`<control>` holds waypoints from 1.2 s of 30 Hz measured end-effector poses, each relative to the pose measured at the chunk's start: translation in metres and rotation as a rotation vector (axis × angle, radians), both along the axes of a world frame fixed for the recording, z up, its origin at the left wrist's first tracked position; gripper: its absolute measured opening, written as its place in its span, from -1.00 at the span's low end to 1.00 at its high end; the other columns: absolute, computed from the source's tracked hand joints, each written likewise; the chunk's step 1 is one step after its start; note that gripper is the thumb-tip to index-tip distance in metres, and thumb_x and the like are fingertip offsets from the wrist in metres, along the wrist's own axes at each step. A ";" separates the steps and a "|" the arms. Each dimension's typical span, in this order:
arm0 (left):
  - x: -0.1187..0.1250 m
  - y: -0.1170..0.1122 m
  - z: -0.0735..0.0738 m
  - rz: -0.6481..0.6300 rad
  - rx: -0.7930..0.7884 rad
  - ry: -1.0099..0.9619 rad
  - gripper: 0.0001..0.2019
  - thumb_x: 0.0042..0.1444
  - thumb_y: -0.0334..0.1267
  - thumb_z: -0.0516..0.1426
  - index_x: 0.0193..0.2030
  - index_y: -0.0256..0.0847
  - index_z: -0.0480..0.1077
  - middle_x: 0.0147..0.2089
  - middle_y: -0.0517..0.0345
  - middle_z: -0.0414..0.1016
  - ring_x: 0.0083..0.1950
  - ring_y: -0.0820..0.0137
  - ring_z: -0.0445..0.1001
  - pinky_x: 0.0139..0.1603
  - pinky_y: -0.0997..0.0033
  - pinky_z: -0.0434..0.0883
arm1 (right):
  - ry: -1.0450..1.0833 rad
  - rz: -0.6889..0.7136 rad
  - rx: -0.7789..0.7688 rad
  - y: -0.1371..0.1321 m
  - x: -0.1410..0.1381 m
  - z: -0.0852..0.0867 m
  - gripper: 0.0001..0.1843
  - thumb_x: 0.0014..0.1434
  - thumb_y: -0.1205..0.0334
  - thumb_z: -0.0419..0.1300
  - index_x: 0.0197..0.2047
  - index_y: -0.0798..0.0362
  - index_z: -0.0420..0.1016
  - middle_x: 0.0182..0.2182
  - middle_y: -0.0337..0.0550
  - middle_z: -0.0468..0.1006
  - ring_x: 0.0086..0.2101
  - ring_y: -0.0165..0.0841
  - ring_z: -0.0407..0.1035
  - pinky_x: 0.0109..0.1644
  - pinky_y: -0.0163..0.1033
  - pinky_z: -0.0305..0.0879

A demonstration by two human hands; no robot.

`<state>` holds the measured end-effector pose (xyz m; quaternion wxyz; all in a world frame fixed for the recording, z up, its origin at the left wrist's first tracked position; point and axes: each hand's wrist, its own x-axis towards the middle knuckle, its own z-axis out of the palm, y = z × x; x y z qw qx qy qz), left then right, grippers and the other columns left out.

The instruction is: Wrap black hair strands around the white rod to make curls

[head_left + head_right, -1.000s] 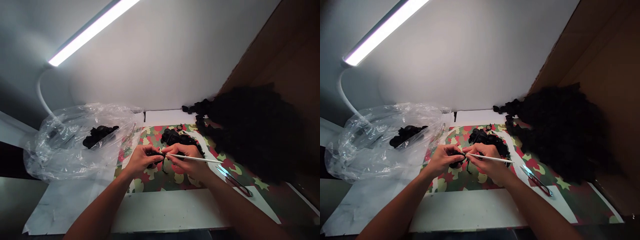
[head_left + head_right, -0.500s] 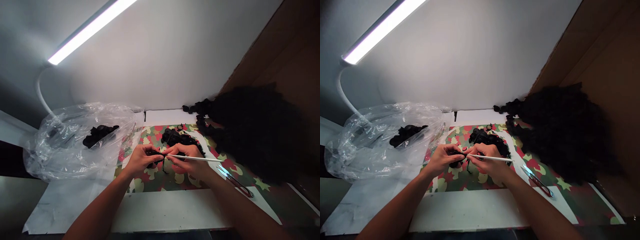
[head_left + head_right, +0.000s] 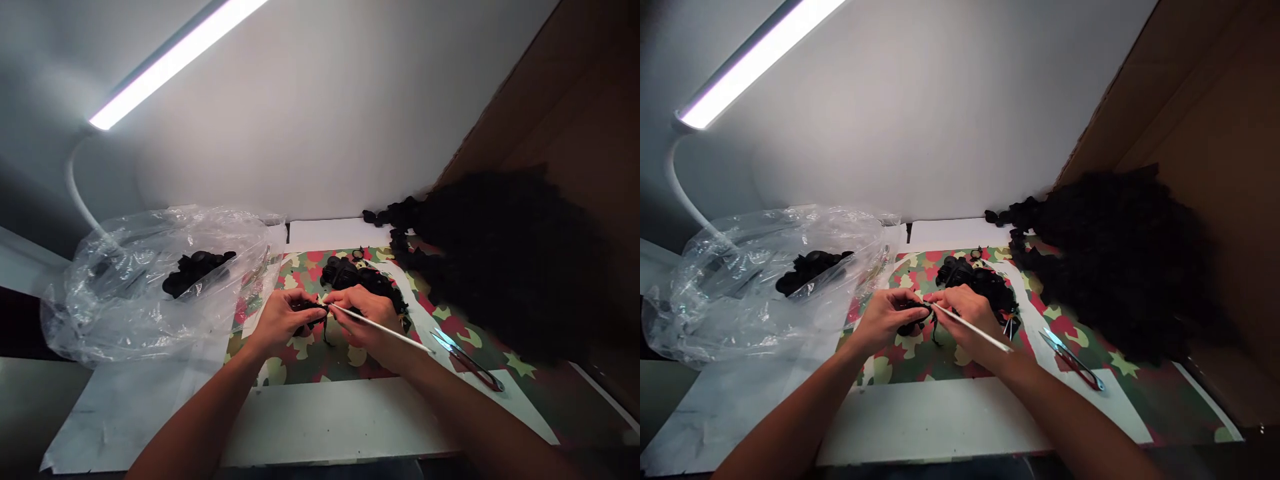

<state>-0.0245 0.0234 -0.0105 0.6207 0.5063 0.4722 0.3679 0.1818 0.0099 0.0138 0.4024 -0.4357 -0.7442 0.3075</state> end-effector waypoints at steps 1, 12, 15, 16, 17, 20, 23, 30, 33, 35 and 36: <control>0.000 0.000 -0.001 0.002 -0.004 -0.002 -0.68 -0.05 -0.06 0.42 -0.36 -0.28 0.53 -0.54 0.19 0.51 -0.60 0.46 0.46 -0.60 0.51 0.33 | 0.009 -0.020 -0.020 0.002 0.001 0.000 -0.73 0.33 0.23 0.15 -0.45 -0.05 0.44 -0.23 -0.14 0.70 -0.23 -0.21 0.56 -0.09 -0.09 0.45; 0.000 0.000 0.002 -0.033 0.028 -0.003 -0.71 -0.02 -0.09 0.40 -0.34 -0.29 0.54 -0.48 0.17 0.53 -0.57 0.45 0.50 -0.59 0.52 0.35 | 0.083 0.121 -0.200 0.005 0.009 0.002 -0.79 0.28 0.12 0.25 -0.36 0.01 0.55 -0.11 -0.05 0.69 -0.15 -0.14 0.59 -0.20 -0.15 0.48; 0.001 0.000 0.003 -0.029 0.037 -0.005 -0.72 -0.03 -0.11 0.41 -0.34 -0.29 0.54 -0.48 0.18 0.54 -0.57 0.46 0.49 -0.57 0.52 0.36 | 0.058 0.115 -0.198 0.005 0.010 0.001 -0.79 0.30 0.13 0.23 -0.34 0.01 0.56 -0.08 -0.08 0.67 -0.22 -0.21 0.58 -0.24 -0.18 0.47; 0.001 0.000 0.003 -0.030 0.040 -0.010 -0.72 -0.03 -0.12 0.41 -0.34 -0.29 0.54 -0.49 0.18 0.53 -0.57 0.46 0.49 -0.57 0.52 0.37 | 0.050 0.114 -0.196 0.005 0.010 0.001 -0.79 0.31 0.13 0.23 -0.34 0.01 0.57 -0.07 -0.09 0.67 -0.24 -0.24 0.58 -0.25 -0.19 0.46; 0.000 0.000 0.003 -0.030 0.045 -0.013 -0.73 -0.02 -0.12 0.41 -0.34 -0.29 0.55 -0.49 0.19 0.53 -0.57 0.46 0.49 -0.56 0.52 0.37 | 0.043 0.114 -0.190 0.004 0.009 0.001 -0.79 0.31 0.13 0.23 -0.33 0.00 0.58 -0.08 -0.11 0.67 -0.26 -0.25 0.57 -0.25 -0.19 0.46; 0.001 -0.001 0.001 -0.029 0.058 -0.001 -0.72 -0.03 -0.11 0.40 -0.34 -0.29 0.55 -0.49 0.18 0.53 -0.57 0.46 0.49 -0.55 0.51 0.38 | 0.018 0.113 -0.142 0.003 0.006 0.001 -0.80 0.32 0.11 0.23 -0.32 -0.02 0.58 -0.16 -0.13 0.69 -0.22 -0.23 0.56 -0.22 -0.17 0.45; 0.002 -0.002 0.002 -0.017 0.061 0.023 -0.71 -0.03 -0.10 0.41 -0.33 -0.29 0.55 -0.50 0.17 0.53 -0.57 0.47 0.47 -0.55 0.51 0.37 | -0.028 0.094 -0.024 0.003 0.002 -0.005 -0.75 0.36 0.12 0.17 -0.34 -0.04 0.56 -0.27 -0.15 0.69 -0.18 -0.19 0.55 -0.10 -0.12 0.43; 0.007 -0.005 0.010 -0.023 0.035 0.029 -0.68 -0.12 -0.07 0.44 -0.43 -0.28 0.52 -0.55 0.21 0.48 -0.57 0.49 0.44 -0.54 0.52 0.37 | -0.041 -0.054 -0.044 0.018 0.010 -0.006 -0.76 0.31 0.23 0.17 -0.42 -0.01 0.50 -0.18 -0.14 0.69 -0.19 -0.21 0.55 -0.09 -0.12 0.39; 0.006 -0.003 0.006 -0.033 0.016 0.041 -0.67 -0.10 -0.06 0.43 -0.39 -0.28 0.53 -0.54 0.20 0.49 -0.57 0.47 0.45 -0.55 0.51 0.37 | 0.093 0.055 -0.185 0.014 0.010 0.004 -0.74 0.30 0.20 0.22 -0.45 0.03 0.50 -0.12 -0.10 0.68 -0.11 -0.19 0.56 -0.07 -0.16 0.43; 0.005 -0.002 0.002 -0.037 0.021 0.014 -0.68 -0.08 -0.05 0.42 -0.37 -0.28 0.54 -0.53 0.20 0.49 -0.57 0.47 0.46 -0.53 0.51 0.37 | 0.148 0.122 -0.227 0.009 0.008 0.007 -0.76 0.30 0.17 0.24 -0.41 0.04 0.52 -0.12 -0.09 0.68 -0.12 -0.19 0.57 -0.07 -0.16 0.44; 0.005 -0.002 0.001 -0.036 0.023 -0.001 -0.67 -0.08 -0.05 0.42 -0.37 -0.28 0.53 -0.52 0.20 0.49 -0.56 0.48 0.46 -0.53 0.50 0.37 | 0.157 0.144 -0.238 0.007 0.006 0.007 -0.77 0.30 0.17 0.24 -0.40 0.04 0.52 -0.12 -0.09 0.68 -0.14 -0.20 0.57 -0.09 -0.17 0.45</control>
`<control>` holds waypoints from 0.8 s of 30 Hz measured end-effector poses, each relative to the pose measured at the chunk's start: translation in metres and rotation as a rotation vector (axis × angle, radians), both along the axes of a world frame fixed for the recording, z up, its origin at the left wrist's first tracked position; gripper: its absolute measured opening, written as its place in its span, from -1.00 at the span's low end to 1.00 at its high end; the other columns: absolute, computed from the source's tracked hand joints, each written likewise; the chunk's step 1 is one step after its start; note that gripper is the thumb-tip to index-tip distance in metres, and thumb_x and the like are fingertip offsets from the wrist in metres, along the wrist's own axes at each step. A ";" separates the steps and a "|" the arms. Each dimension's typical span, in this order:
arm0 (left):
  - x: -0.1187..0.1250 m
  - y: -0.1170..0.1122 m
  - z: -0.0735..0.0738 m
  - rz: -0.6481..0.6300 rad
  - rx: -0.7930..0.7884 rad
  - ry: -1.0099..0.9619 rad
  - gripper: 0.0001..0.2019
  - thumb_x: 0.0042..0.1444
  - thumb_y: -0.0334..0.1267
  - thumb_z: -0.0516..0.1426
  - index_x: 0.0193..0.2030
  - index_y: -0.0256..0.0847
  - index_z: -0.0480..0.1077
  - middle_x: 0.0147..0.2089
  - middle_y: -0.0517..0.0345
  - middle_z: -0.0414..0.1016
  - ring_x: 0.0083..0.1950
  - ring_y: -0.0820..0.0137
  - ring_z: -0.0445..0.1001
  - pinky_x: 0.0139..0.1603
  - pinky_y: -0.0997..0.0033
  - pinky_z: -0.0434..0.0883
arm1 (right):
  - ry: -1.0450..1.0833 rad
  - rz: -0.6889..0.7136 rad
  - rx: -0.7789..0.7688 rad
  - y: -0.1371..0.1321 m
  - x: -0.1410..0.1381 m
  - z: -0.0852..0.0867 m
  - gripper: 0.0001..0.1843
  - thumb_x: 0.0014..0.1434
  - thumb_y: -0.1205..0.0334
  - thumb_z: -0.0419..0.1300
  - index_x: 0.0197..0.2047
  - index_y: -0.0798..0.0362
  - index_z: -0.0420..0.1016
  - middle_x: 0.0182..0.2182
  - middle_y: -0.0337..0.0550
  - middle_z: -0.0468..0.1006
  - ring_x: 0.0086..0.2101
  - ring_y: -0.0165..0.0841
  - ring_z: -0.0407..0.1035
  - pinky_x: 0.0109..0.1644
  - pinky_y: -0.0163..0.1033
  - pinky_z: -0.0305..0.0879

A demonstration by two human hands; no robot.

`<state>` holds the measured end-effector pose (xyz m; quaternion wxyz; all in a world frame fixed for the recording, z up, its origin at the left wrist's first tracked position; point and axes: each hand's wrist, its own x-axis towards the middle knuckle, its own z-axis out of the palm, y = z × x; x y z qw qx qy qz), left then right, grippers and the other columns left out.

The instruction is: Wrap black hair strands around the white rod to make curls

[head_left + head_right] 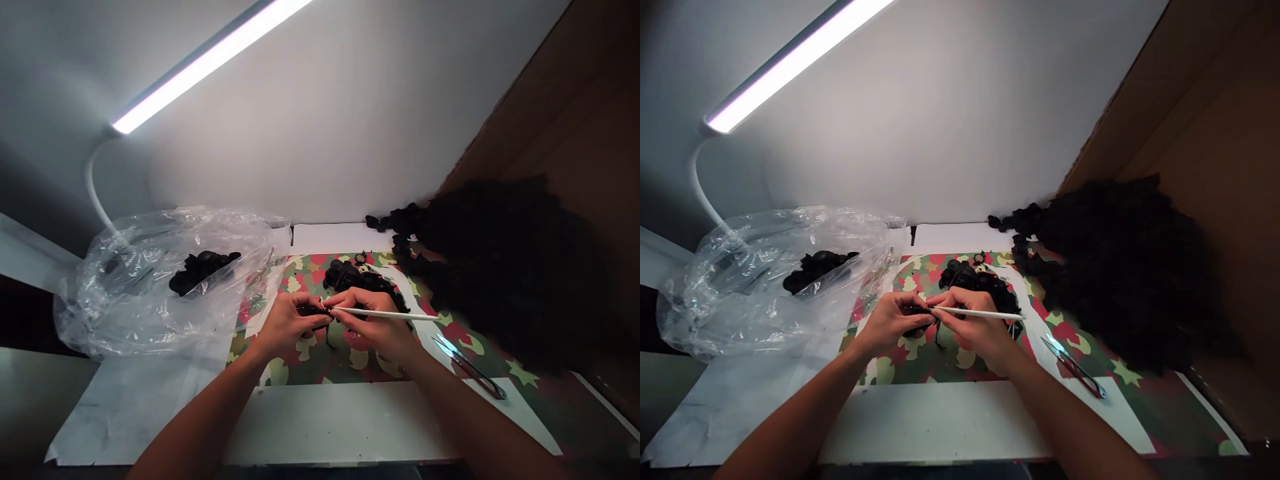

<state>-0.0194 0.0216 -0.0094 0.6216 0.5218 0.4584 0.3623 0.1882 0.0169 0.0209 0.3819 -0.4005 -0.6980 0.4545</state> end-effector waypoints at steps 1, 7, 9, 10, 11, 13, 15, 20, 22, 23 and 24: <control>0.000 0.000 -0.001 0.003 0.002 -0.008 -0.67 -0.08 -0.05 0.42 -0.38 -0.28 0.53 -0.52 0.20 0.49 -0.57 0.48 0.45 -0.53 0.51 0.36 | -0.001 0.012 -0.003 -0.002 -0.001 0.000 -0.77 0.30 0.16 0.24 -0.39 0.04 0.53 -0.11 -0.08 0.69 -0.16 -0.21 0.57 -0.12 -0.17 0.46; -0.002 0.000 -0.007 -0.001 0.019 0.013 -0.68 -0.05 -0.07 0.41 -0.38 -0.27 0.50 -0.54 0.21 0.47 -0.59 0.51 0.39 -0.56 0.52 0.29 | -0.068 -0.013 0.072 -0.005 -0.004 0.001 -0.75 0.30 0.12 0.23 -0.40 0.00 0.53 -0.12 -0.10 0.69 -0.20 -0.20 0.57 -0.23 -0.17 0.46; -0.002 0.001 -0.009 -0.004 0.031 0.021 -0.68 -0.05 -0.06 0.41 -0.37 -0.28 0.51 -0.54 0.21 0.47 -0.59 0.50 0.38 -0.55 0.52 0.29 | -0.091 -0.025 0.091 -0.007 -0.005 0.003 -0.73 0.30 0.10 0.23 -0.42 -0.01 0.54 -0.14 -0.11 0.69 -0.18 -0.18 0.57 -0.22 -0.16 0.47; -0.002 0.001 -0.009 -0.003 0.037 0.027 -0.68 -0.05 -0.05 0.40 -0.37 -0.28 0.52 -0.55 0.21 0.47 -0.59 0.50 0.38 -0.55 0.52 0.28 | -0.105 -0.031 0.102 -0.008 -0.006 0.003 -0.73 0.31 0.10 0.22 -0.41 -0.03 0.55 -0.16 -0.12 0.69 -0.16 -0.18 0.56 -0.19 -0.14 0.47; -0.002 0.001 -0.009 -0.001 0.041 0.033 -0.68 -0.05 -0.05 0.40 -0.37 -0.27 0.52 -0.56 0.22 0.46 -0.59 0.50 0.38 -0.55 0.52 0.28 | -0.119 -0.038 0.125 -0.009 -0.008 0.002 -0.75 0.33 0.10 0.21 -0.38 -0.04 0.57 -0.19 -0.13 0.69 -0.16 -0.18 0.56 -0.16 -0.13 0.47; -0.001 0.001 -0.007 0.001 0.041 0.042 -0.67 -0.06 -0.04 0.40 -0.38 -0.27 0.52 -0.57 0.23 0.46 -0.59 0.49 0.39 -0.55 0.51 0.28 | -0.140 -0.043 0.229 -0.010 -0.010 -0.003 -0.79 0.35 0.12 0.17 -0.27 -0.07 0.59 -0.25 -0.14 0.70 -0.18 -0.19 0.55 -0.10 -0.10 0.45; 0.000 0.000 -0.003 0.006 0.021 0.038 -0.67 -0.07 -0.04 0.41 -0.40 -0.27 0.51 -0.57 0.22 0.47 -0.58 0.48 0.41 -0.54 0.51 0.29 | -0.173 -0.044 0.381 -0.009 -0.012 -0.012 -0.81 0.38 0.17 0.13 -0.17 -0.07 0.59 -0.26 -0.13 0.70 -0.20 -0.19 0.55 -0.05 -0.07 0.41; 0.003 -0.005 0.010 -0.005 0.002 0.038 -0.70 -0.13 -0.12 0.44 -0.46 -0.28 0.48 -0.55 0.19 0.49 -0.54 0.47 0.42 -0.51 0.51 0.31 | -0.316 -0.214 0.580 0.008 -0.003 -0.025 -0.80 0.38 0.28 0.08 -0.18 0.01 0.54 -0.24 -0.04 0.68 -0.21 -0.16 0.53 -0.03 -0.02 0.34; 0.004 -0.006 0.011 0.002 0.017 0.061 -0.71 -0.13 -0.14 0.43 -0.47 -0.28 0.48 -0.54 0.18 0.48 -0.55 0.49 0.40 -0.51 0.51 0.31 | -0.319 -0.256 0.482 0.013 0.002 -0.021 -0.84 0.35 0.29 0.12 -0.26 0.00 0.51 -0.21 -0.05 0.66 -0.18 -0.17 0.52 -0.04 -0.05 0.36; 0.004 -0.005 0.011 0.006 0.018 0.071 -0.71 -0.12 -0.14 0.43 -0.47 -0.28 0.48 -0.54 0.19 0.47 -0.56 0.50 0.39 -0.52 0.51 0.30 | -0.293 -0.244 0.420 0.013 0.003 -0.017 -0.83 0.33 0.29 0.15 -0.32 0.00 0.48 -0.18 -0.06 0.65 -0.17 -0.18 0.52 -0.05 -0.07 0.37; 0.003 -0.005 0.010 0.008 0.015 0.078 -0.70 -0.12 -0.13 0.42 -0.46 -0.28 0.47 -0.55 0.19 0.46 -0.57 0.50 0.38 -0.52 0.50 0.30 | -0.256 -0.211 0.362 0.012 0.003 -0.012 -0.79 0.32 0.29 0.17 -0.39 0.00 0.44 -0.16 -0.08 0.63 -0.18 -0.20 0.52 -0.07 -0.11 0.39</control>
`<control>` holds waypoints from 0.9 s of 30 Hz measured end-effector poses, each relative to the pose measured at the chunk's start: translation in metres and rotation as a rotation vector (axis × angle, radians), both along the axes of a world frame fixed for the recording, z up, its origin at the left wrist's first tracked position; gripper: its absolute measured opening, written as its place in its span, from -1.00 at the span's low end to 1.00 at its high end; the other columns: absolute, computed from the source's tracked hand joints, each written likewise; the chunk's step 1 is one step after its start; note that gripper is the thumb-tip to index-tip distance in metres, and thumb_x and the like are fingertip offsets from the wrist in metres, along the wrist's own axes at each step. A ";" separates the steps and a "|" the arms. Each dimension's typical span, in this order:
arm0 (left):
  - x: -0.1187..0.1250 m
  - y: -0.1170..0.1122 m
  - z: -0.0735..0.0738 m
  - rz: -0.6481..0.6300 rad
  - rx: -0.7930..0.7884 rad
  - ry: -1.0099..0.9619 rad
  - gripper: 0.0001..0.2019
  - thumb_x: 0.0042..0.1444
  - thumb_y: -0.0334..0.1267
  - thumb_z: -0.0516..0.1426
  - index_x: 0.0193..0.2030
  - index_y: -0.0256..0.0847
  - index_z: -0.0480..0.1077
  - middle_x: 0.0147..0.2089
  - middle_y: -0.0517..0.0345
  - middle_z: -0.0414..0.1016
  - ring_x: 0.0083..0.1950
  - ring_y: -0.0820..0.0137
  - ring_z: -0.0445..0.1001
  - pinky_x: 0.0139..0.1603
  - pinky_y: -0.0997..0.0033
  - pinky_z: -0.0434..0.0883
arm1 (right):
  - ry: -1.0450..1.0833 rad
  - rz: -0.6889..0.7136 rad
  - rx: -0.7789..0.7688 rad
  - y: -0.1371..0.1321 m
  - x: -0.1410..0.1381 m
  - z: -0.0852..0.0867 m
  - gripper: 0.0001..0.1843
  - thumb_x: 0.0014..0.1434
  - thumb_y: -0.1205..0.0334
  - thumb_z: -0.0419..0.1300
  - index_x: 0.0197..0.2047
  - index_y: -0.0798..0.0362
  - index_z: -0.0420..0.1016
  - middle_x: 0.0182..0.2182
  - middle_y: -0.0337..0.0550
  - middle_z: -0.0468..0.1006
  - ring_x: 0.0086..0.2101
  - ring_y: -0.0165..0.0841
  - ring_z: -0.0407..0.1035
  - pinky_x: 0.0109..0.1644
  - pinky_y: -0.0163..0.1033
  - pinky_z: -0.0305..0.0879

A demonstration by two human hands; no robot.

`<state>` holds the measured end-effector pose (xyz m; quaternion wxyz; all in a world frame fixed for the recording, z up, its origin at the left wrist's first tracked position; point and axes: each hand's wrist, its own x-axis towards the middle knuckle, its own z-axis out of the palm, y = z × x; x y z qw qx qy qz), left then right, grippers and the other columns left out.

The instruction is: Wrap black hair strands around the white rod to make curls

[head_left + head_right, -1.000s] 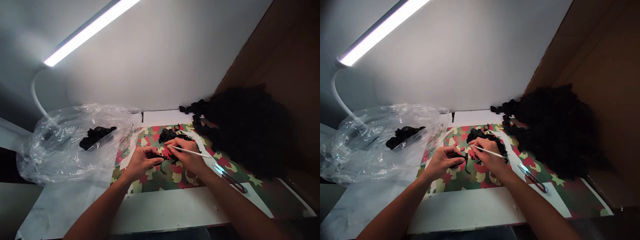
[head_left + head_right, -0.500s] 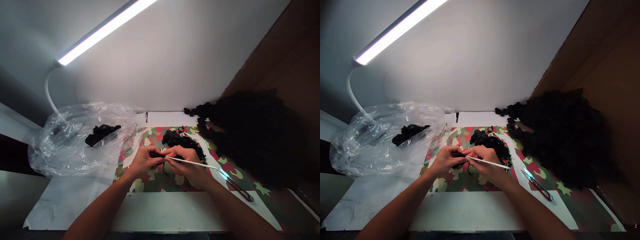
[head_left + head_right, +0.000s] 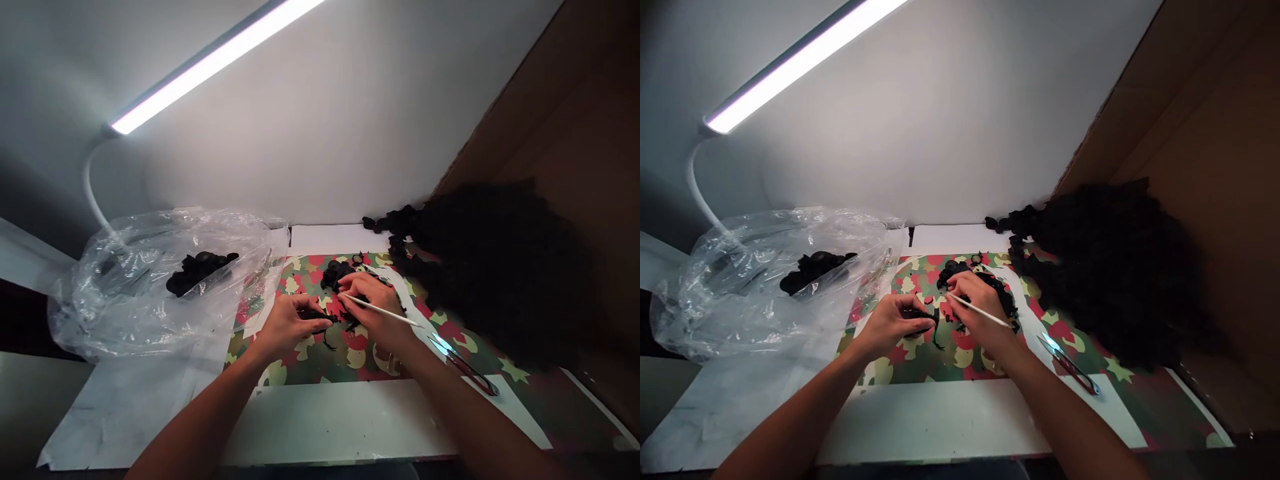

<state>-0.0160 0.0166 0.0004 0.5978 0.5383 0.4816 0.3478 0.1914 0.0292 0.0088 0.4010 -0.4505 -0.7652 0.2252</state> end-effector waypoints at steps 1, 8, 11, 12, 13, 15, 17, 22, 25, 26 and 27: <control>0.000 0.001 -0.002 0.001 -0.002 0.001 -0.70 -0.12 -0.12 0.42 -0.46 -0.28 0.47 -0.56 0.20 0.45 -0.58 0.50 0.37 -0.53 0.50 0.29 | 0.040 0.041 -0.055 -0.002 -0.001 0.004 -0.74 0.30 0.28 0.19 -0.45 0.00 0.39 -0.15 -0.09 0.62 -0.19 -0.22 0.52 -0.10 -0.13 0.40; -0.002 0.004 -0.007 0.009 0.035 0.011 -0.70 -0.12 -0.12 0.41 -0.44 -0.27 0.45 -0.60 0.26 0.39 -0.61 0.51 0.34 -0.58 0.54 0.23 | 0.195 0.234 -0.261 -0.020 -0.013 0.017 -0.76 0.30 0.21 0.22 -0.43 0.00 0.48 -0.12 -0.09 0.66 -0.12 -0.19 0.55 -0.07 -0.14 0.45; -0.002 0.004 -0.007 0.010 0.059 0.047 -0.75 -0.09 -0.17 0.37 -0.46 -0.25 0.43 -0.61 0.29 0.37 -0.61 0.52 0.32 -0.60 0.55 0.22 | 0.155 0.208 -0.248 -0.022 -0.014 0.015 -0.75 0.30 0.20 0.21 -0.43 0.00 0.50 -0.12 -0.09 0.68 -0.13 -0.18 0.56 -0.03 -0.09 0.45; -0.001 0.004 -0.007 0.012 0.071 0.059 -0.78 -0.08 -0.20 0.35 -0.46 -0.25 0.42 -0.60 0.29 0.37 -0.61 0.52 0.32 -0.59 0.55 0.22 | 0.138 0.196 -0.231 -0.022 -0.014 0.014 -0.76 0.30 0.20 0.21 -0.43 -0.01 0.49 -0.13 -0.10 0.68 -0.15 -0.19 0.56 -0.06 -0.09 0.45; -0.001 0.004 -0.007 0.010 0.083 0.070 -0.80 -0.07 -0.23 0.33 -0.47 -0.25 0.42 -0.60 0.30 0.37 -0.60 0.51 0.33 -0.59 0.55 0.22 | 0.120 0.189 -0.211 -0.022 -0.014 0.013 -0.76 0.30 0.20 0.21 -0.43 -0.01 0.49 -0.14 -0.11 0.69 -0.17 -0.20 0.56 -0.08 -0.10 0.45; -0.001 0.003 -0.007 0.008 0.103 0.093 -0.85 -0.08 -0.28 0.30 -0.48 -0.25 0.40 -0.61 0.30 0.36 -0.59 0.51 0.32 -0.59 0.55 0.20 | 0.090 0.194 -0.157 -0.021 -0.014 0.010 -0.77 0.30 0.21 0.21 -0.42 -0.02 0.48 -0.17 -0.12 0.69 -0.19 -0.21 0.56 -0.10 -0.11 0.44; 0.000 0.003 -0.007 0.010 0.119 0.114 -0.88 -0.08 -0.31 0.27 -0.49 -0.24 0.40 -0.62 0.31 0.35 -0.59 0.51 0.32 -0.58 0.55 0.19 | 0.073 0.206 -0.085 -0.019 -0.014 0.005 -0.76 0.33 0.20 0.20 -0.41 -0.02 0.48 -0.18 -0.13 0.70 -0.21 -0.23 0.55 -0.10 -0.11 0.42; -0.001 0.003 -0.005 0.017 0.189 0.206 -0.88 -0.13 -0.41 0.25 -0.56 -0.24 0.38 -0.60 0.31 0.36 -0.55 0.52 0.31 -0.55 0.56 0.16 | -0.053 0.294 0.234 -0.016 -0.018 -0.009 -0.80 0.42 0.21 0.08 -0.18 0.00 0.52 -0.28 -0.11 0.68 -0.26 -0.26 0.53 -0.07 -0.09 0.33; 0.001 0.000 -0.003 -0.027 0.148 0.207 -0.87 -0.15 -0.38 0.31 -0.55 -0.26 0.42 -0.57 0.27 0.43 -0.52 0.48 0.36 -0.52 0.54 0.21 | -0.148 0.212 0.398 -0.010 -0.015 -0.014 -0.76 0.42 0.31 0.04 -0.27 0.02 0.47 -0.28 -0.07 0.65 -0.22 -0.24 0.52 -0.06 -0.08 0.28; 0.002 -0.001 -0.002 -0.058 0.110 0.182 -0.86 -0.15 -0.35 0.34 -0.54 -0.26 0.44 -0.55 0.24 0.45 -0.50 0.47 0.38 -0.50 0.52 0.25 | -0.165 0.138 0.405 -0.007 -0.012 -0.014 -0.75 0.41 0.33 0.03 -0.29 0.02 0.45 -0.27 -0.05 0.64 -0.20 -0.22 0.52 -0.04 -0.06 0.27; 0.003 -0.002 -0.001 -0.086 0.080 0.154 -0.84 -0.16 -0.32 0.36 -0.52 -0.26 0.46 -0.52 0.22 0.48 -0.49 0.45 0.41 -0.48 0.51 0.28 | -0.174 0.055 0.385 -0.003 -0.008 -0.013 -0.76 0.41 0.34 0.03 -0.29 0.02 0.44 -0.27 -0.04 0.64 -0.18 -0.20 0.51 -0.01 -0.05 0.26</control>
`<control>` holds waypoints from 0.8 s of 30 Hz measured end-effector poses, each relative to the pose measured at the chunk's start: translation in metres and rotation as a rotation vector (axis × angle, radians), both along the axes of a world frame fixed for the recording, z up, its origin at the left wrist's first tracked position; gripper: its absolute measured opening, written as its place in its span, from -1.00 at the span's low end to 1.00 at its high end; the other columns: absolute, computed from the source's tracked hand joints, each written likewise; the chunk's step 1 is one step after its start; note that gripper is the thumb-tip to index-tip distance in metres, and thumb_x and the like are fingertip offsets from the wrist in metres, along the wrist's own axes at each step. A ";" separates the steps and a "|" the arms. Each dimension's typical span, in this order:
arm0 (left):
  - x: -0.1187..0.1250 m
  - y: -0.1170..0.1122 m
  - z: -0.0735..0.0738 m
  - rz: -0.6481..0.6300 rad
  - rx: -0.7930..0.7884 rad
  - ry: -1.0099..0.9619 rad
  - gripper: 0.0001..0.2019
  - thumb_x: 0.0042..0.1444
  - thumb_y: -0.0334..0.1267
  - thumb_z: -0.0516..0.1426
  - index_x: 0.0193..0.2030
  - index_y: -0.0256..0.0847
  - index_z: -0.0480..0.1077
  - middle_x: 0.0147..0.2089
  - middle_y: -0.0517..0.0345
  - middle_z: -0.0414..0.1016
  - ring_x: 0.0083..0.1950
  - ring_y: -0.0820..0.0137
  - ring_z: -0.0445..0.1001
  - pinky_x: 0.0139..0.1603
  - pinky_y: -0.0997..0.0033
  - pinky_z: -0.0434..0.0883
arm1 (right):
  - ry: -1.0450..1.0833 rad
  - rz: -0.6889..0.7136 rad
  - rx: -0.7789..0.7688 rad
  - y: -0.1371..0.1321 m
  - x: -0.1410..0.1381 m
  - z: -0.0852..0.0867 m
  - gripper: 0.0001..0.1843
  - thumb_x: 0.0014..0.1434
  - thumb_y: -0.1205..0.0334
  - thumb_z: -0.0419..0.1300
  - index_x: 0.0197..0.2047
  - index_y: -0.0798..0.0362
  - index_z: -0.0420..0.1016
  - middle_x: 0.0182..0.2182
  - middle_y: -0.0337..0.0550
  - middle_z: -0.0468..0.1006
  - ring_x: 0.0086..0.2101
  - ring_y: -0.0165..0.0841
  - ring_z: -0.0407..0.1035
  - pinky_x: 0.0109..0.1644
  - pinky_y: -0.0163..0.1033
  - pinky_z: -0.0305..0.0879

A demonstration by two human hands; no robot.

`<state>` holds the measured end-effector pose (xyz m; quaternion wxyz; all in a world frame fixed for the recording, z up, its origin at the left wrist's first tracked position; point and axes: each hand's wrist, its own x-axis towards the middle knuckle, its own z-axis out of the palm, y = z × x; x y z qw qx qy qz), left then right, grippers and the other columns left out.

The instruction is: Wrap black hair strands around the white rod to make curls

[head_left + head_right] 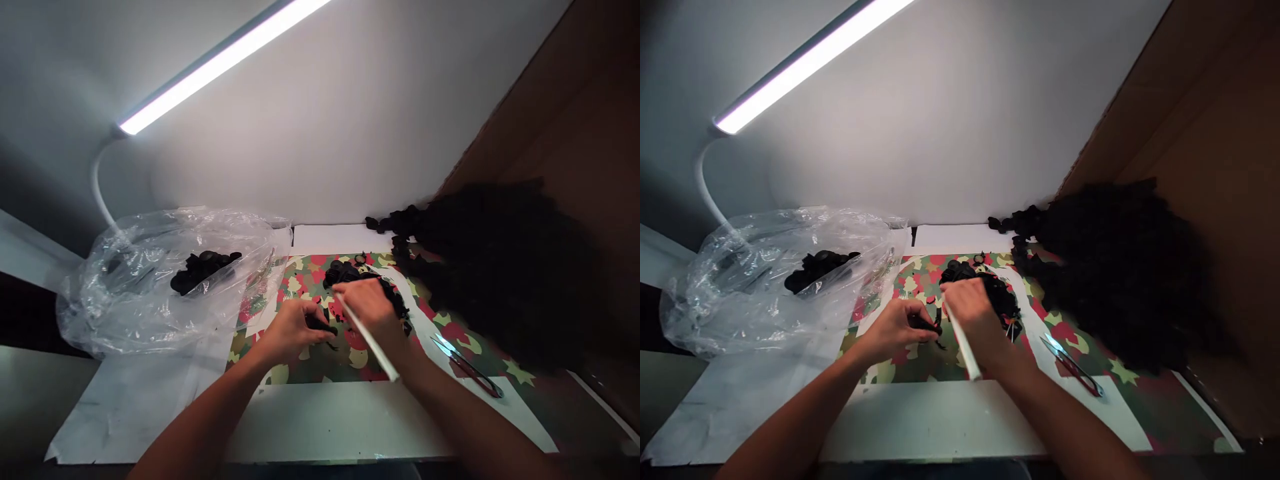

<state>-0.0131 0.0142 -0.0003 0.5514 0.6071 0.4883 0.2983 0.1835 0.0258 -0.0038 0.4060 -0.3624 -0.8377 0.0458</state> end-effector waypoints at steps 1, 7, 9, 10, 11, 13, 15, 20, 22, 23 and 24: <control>0.001 -0.001 0.001 -0.015 -0.012 -0.024 -0.82 -0.16 -0.30 0.38 -0.50 -0.27 0.47 -0.50 0.20 0.50 -0.47 0.44 0.43 -0.46 0.50 0.32 | 0.022 -0.085 -0.037 0.004 0.005 0.002 -0.77 0.40 0.34 0.04 -0.28 0.01 0.44 -0.27 -0.05 0.64 -0.18 -0.20 0.51 -0.01 -0.04 0.26; 0.001 -0.002 0.004 0.089 0.155 -0.136 -0.74 -0.11 -0.21 0.43 -0.40 -0.27 0.48 -0.45 0.21 0.46 -0.48 0.49 0.41 -0.47 0.51 0.38 | 0.124 -0.165 -0.498 0.015 0.020 0.009 -0.74 0.26 0.23 0.18 -0.48 0.00 0.31 -0.40 -0.18 0.56 -0.36 -0.27 0.44 -0.27 -0.20 0.26; -0.001 -0.002 0.004 0.124 0.173 -0.178 -0.71 -0.10 -0.18 0.44 -0.35 -0.27 0.48 -0.43 0.20 0.46 -0.49 0.50 0.42 -0.49 0.52 0.41 | 0.161 -0.186 -0.594 0.014 0.018 0.010 -0.71 0.27 0.16 0.18 -0.47 -0.01 0.30 -0.53 -0.26 0.46 -0.47 -0.32 0.35 -0.36 -0.23 0.19; -0.002 -0.002 0.004 0.142 0.173 -0.197 -0.70 -0.09 -0.17 0.44 -0.34 -0.27 0.48 -0.42 0.20 0.46 -0.50 0.50 0.43 -0.50 0.51 0.42 | 0.197 -0.201 -0.641 0.012 0.017 0.010 -0.71 0.27 0.12 0.19 -0.46 -0.01 0.30 -0.57 -0.30 0.40 -0.51 -0.35 0.29 -0.40 -0.25 0.14; -0.003 -0.002 0.004 0.157 0.166 -0.217 -0.69 -0.09 -0.17 0.44 -0.32 -0.27 0.48 -0.41 0.20 0.46 -0.50 0.50 0.44 -0.51 0.51 0.44 | 0.247 -0.206 -0.685 0.011 0.016 0.011 -0.70 0.27 0.09 0.19 -0.46 -0.01 0.29 -0.60 -0.33 0.35 -0.54 -0.37 0.24 -0.44 -0.26 0.09; -0.004 -0.002 0.004 0.175 0.139 -0.266 -0.69 -0.08 -0.16 0.44 -0.31 -0.26 0.48 -0.40 0.21 0.46 -0.54 0.51 0.45 -0.56 0.52 0.44 | 0.367 -0.181 -0.760 0.008 0.015 0.014 -0.68 0.25 0.03 0.22 -0.45 -0.01 0.28 -0.62 -0.37 0.26 -0.57 -0.41 0.15 -0.48 -0.28 0.02; -0.005 -0.003 0.004 0.181 0.120 -0.311 -0.70 -0.07 -0.17 0.44 -0.30 -0.25 0.48 -0.40 0.23 0.47 -0.57 0.52 0.45 -0.61 0.52 0.44 | 0.474 -0.130 -0.816 0.006 0.015 0.017 -0.66 0.23 0.02 0.24 -0.45 -0.01 0.28 -0.61 -0.39 0.21 -0.57 -0.43 0.10 -0.49 -0.30 -0.01; -0.006 -0.003 0.002 0.201 0.123 -0.340 -0.73 -0.06 -0.19 0.44 -0.33 -0.26 0.50 -0.42 0.24 0.47 -0.58 0.50 0.48 -0.61 0.52 0.45 | 0.539 0.016 -0.729 -0.001 0.012 0.017 -0.72 0.25 0.12 0.27 -0.45 0.01 0.38 -0.42 -0.25 0.45 -0.39 -0.36 0.34 -0.32 -0.27 0.25; -0.006 -0.002 0.002 0.205 0.113 -0.325 -0.75 -0.05 -0.19 0.43 -0.35 -0.27 0.51 -0.44 0.23 0.48 -0.59 0.51 0.47 -0.60 0.53 0.44 | 0.526 0.106 -0.660 -0.006 0.010 0.016 -0.77 0.27 0.16 0.28 -0.42 0.01 0.46 -0.22 -0.15 0.57 -0.20 -0.28 0.45 -0.14 -0.22 0.35; -0.006 -0.002 0.002 0.202 0.106 -0.314 -0.75 -0.05 -0.19 0.43 -0.36 -0.28 0.52 -0.44 0.22 0.49 -0.59 0.52 0.47 -0.59 0.53 0.43 | 0.512 0.152 -0.643 -0.009 0.009 0.015 -0.81 0.28 0.18 0.28 -0.39 0.00 0.49 -0.14 -0.12 0.59 -0.13 -0.24 0.47 -0.07 -0.18 0.37; -0.006 -0.001 0.003 0.193 0.098 -0.302 -0.74 -0.05 -0.18 0.43 -0.37 -0.28 0.52 -0.45 0.21 0.49 -0.59 0.51 0.47 -0.59 0.54 0.42 | 0.489 0.191 -0.636 -0.011 0.008 0.015 -0.84 0.29 0.20 0.28 -0.36 0.00 0.52 -0.09 -0.10 0.60 -0.09 -0.22 0.49 -0.02 -0.16 0.38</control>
